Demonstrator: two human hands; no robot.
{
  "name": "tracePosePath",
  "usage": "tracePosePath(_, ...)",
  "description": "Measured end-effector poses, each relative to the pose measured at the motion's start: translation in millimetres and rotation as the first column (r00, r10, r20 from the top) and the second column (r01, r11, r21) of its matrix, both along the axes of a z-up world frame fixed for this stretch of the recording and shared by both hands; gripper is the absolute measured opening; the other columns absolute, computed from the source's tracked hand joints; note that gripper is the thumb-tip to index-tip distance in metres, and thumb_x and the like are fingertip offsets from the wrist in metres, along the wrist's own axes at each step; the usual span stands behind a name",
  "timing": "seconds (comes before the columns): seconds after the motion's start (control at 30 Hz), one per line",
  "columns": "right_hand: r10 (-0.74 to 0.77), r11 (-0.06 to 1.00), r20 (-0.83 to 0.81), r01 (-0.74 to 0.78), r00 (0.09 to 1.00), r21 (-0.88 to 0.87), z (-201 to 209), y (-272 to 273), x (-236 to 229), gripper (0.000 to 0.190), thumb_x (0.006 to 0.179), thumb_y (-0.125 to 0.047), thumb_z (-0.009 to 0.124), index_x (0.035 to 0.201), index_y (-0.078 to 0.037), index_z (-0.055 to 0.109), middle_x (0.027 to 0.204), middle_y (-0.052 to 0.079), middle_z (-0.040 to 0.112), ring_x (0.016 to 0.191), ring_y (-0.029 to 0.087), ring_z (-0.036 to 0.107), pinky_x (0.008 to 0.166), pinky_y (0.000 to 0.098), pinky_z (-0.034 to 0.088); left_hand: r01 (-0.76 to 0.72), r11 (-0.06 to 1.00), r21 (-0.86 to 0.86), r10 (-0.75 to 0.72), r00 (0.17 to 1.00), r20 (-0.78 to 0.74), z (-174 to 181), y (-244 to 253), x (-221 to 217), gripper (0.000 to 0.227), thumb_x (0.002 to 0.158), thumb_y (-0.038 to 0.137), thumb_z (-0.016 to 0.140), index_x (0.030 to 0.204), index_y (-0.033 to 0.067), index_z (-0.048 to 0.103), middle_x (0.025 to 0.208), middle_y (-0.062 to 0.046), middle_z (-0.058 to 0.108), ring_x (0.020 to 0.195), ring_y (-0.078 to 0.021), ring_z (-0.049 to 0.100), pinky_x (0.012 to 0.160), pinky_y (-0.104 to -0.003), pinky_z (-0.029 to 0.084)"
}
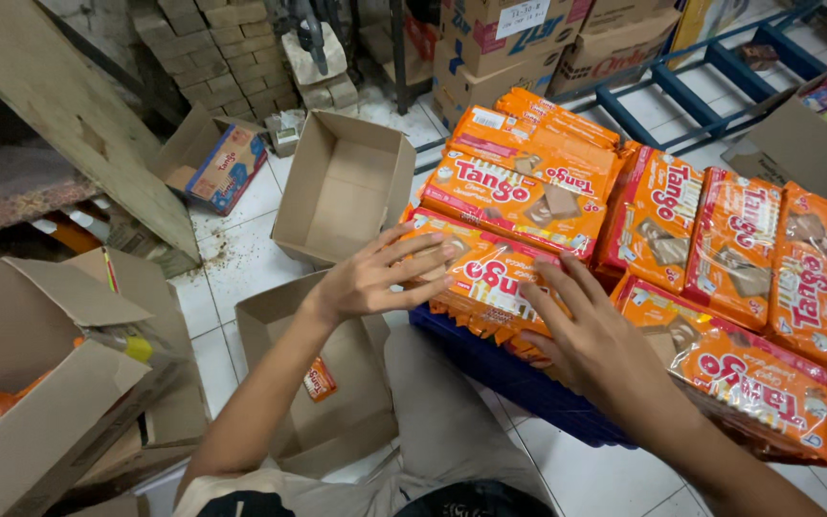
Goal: The person sits on the floor and repeatedly transfers stacks of orange Tango snack packs from a cardboard box into a blue plastic crate. The person handles the snack packs by hand, arranging them in layers within the crate.
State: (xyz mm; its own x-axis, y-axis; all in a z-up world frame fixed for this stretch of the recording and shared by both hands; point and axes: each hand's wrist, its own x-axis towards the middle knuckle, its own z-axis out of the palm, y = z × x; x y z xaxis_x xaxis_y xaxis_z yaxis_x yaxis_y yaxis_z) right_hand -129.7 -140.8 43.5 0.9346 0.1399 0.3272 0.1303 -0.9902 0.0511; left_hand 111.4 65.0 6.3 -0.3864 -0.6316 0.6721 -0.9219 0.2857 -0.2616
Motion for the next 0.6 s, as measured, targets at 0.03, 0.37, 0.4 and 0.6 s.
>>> tracePosePath(0.03, -0.031, 0.997, -0.007, 0.030, 0.999, -0.067, 0.4, -1.8, 1.7, 0.052, 0.086, -0.039, 0.068, 0.128, -0.012, 0.053, 0.136, 0.015, 0.054, 0.132, 0.037, 0.050, 0.102, 0.0464, 0.048, 0.008, 1.000, -0.017, -0.008, 1.000, -0.014, -3.6, -2.6, 1.0, 0.030, 0.103, 0.007, 0.069, 0.129, 0.0118, 0.056, 0.141, -0.015, 0.056, 0.126, -0.0347, 0.063, 0.109, -0.050, 0.047)
tracePosePath(0.37, -0.404, 0.914, -0.223, 0.386, 0.887, -0.124, 86.6, -45.2, 58.5, 0.082, 0.089, -0.064, 0.051, 0.147, -0.007, 0.042, 0.142, 0.023, 0.050, 0.123, 0.047, 0.051, 0.087, 0.0584, 0.053, -0.182, 0.982, 0.048, 0.188, 0.961, -0.201, -46.2, -15.0, -16.5, 0.062, 0.087, 0.030, 0.062, 0.146, 0.0183, 0.047, 0.151, -0.019, 0.043, 0.141, -0.0450, 0.039, 0.117, -0.067, 0.033)
tracePosePath(0.4, -0.405, 0.914, -0.219, 0.387, 0.888, -0.125, 84.7, -42.9, 62.1, 0.082, 0.089, -0.064, 0.051, 0.147, -0.007, 0.042, 0.142, 0.023, 0.050, 0.123, 0.047, 0.051, 0.087, 0.0584, 0.053, -0.182, 0.982, 0.045, 0.188, 0.962, -0.198, -45.4, -18.9, -15.9, 0.062, 0.087, 0.030, 0.062, 0.146, 0.0183, 0.047, 0.151, -0.019, 0.043, 0.141, -0.0450, 0.039, 0.117, -0.067, 0.033)
tracePosePath(0.6, -0.522, 0.847, -0.296, 0.527, 0.800, -0.068, 44.4, -47.9, 64.6, 0.067, 0.095, -0.062, 0.040, 0.143, -0.015, 0.043, 0.138, 0.023, 0.048, 0.118, 0.051, 0.052, 0.084, 0.0635, 0.050, -0.201, 0.971, -0.131, 0.149, 0.933, -0.327, -51.7, -31.9, -25.1, 0.059, 0.093, 0.067, 0.059, 0.128, 0.0192, 0.054, 0.141, -0.019, 0.047, 0.132, -0.0442, 0.045, 0.106, -0.062, 0.044)
